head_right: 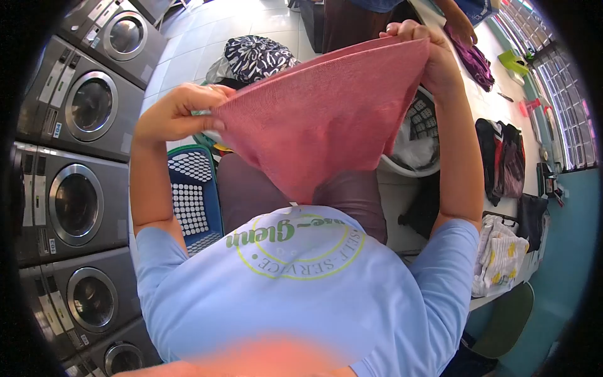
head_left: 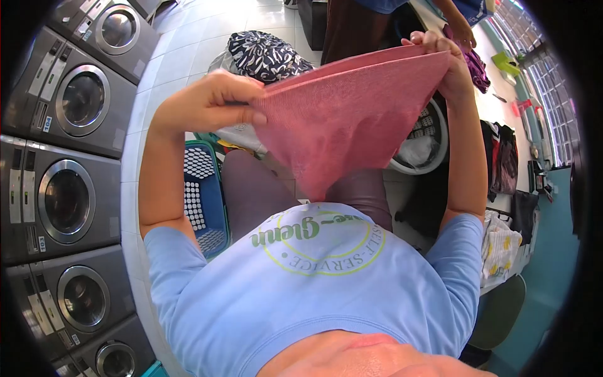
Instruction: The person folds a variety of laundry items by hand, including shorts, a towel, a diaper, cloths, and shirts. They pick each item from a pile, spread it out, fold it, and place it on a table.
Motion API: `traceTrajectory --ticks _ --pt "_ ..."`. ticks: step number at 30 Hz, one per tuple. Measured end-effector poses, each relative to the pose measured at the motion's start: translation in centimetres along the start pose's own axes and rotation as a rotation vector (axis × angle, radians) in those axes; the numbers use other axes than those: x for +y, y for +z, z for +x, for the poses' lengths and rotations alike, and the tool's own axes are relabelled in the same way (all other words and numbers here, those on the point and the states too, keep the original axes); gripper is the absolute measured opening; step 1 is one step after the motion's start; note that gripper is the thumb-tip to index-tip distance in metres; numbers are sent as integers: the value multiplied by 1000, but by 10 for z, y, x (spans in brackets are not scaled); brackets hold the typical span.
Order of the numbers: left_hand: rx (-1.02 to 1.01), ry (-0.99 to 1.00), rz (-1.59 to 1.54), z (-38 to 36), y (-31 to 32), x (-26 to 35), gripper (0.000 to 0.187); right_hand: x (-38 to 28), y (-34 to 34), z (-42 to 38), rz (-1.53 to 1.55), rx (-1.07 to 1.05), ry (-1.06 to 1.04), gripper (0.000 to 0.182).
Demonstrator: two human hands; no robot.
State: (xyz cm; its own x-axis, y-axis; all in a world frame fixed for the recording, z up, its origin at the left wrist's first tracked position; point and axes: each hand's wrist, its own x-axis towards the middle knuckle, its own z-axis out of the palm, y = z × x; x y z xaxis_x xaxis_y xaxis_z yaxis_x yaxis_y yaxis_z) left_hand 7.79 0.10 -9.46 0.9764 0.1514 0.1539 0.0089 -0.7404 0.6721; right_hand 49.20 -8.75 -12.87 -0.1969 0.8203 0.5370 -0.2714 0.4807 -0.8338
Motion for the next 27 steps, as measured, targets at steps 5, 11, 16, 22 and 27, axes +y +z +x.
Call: traceTrajectory --ticks 5,11,16,22,27 --pt "552 -226 602 5 9 0 16 -11 -4 -17 -612 73 299 12" --pt "632 -314 773 10 24 1 14 -11 23 -29 -663 172 347 18" --pt "993 13 1095 15 30 4 9 1 54 -33 -1424 275 -344 25" --pt "654 -348 157 10 33 -50 9 13 39 -53 -971 385 248 22" --pt "675 -173 -655 13 38 -44 18 19 52 -45 -636 519 178 18"
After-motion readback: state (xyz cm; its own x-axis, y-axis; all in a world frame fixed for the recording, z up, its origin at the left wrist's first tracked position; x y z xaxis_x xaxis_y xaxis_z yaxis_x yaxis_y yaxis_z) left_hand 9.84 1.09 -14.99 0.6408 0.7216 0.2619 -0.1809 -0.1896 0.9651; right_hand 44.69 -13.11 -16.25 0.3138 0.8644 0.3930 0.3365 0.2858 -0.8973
